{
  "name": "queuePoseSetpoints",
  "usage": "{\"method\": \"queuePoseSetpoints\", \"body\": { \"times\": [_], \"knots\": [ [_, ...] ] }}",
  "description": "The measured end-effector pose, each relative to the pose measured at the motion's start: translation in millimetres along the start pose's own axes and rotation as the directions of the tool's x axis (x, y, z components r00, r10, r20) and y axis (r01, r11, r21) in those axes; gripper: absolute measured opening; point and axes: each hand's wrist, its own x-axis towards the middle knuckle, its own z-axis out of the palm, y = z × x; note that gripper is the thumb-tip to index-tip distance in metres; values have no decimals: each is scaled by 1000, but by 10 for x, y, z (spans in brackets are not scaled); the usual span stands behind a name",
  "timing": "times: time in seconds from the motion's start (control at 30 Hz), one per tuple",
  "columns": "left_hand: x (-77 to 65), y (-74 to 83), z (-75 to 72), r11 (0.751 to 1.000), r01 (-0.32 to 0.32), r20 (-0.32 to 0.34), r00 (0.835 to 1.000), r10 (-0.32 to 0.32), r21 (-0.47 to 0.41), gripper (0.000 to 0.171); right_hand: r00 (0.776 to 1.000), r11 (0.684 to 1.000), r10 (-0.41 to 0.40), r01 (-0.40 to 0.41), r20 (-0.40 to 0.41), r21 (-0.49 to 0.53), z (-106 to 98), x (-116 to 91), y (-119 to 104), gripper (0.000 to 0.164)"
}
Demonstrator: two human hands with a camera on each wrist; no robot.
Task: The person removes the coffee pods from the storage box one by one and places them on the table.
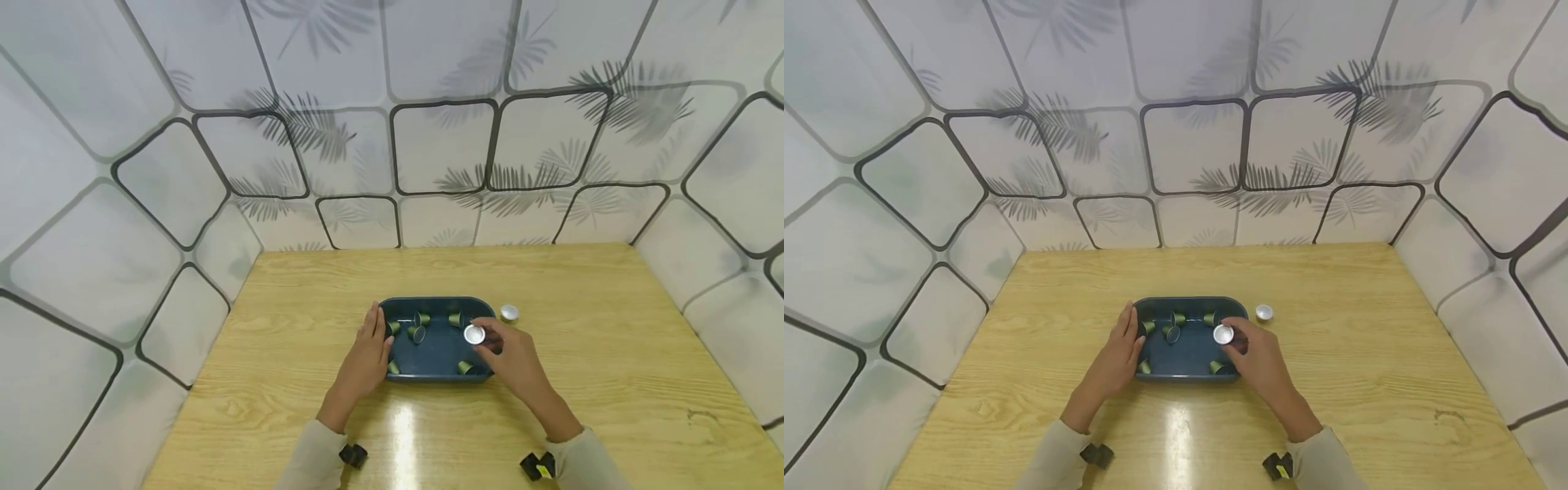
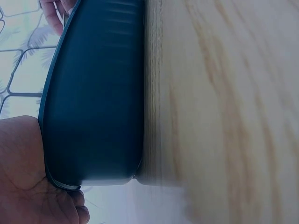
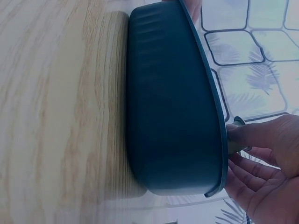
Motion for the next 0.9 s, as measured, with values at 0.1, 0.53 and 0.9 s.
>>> {"method": "queuePoseSetpoints", "body": {
  "times": [0.1,0.53,0.9],
  "knots": [
    [3,-7,7,1000,-1,-5,1000,1,-3,61,1000,1000,4,-4,-11,1,-32,7,13,46],
    [9,-25,11,1000,-2,5,1000,2,-6,61,996,999,-43,43,-81,-1,-116,-1,68,46],
    [9,-31,8,1000,0,12,1000,0,4,62,993,999,-34,31,-114,-32,-231,-2,131,48]
  ]
}}
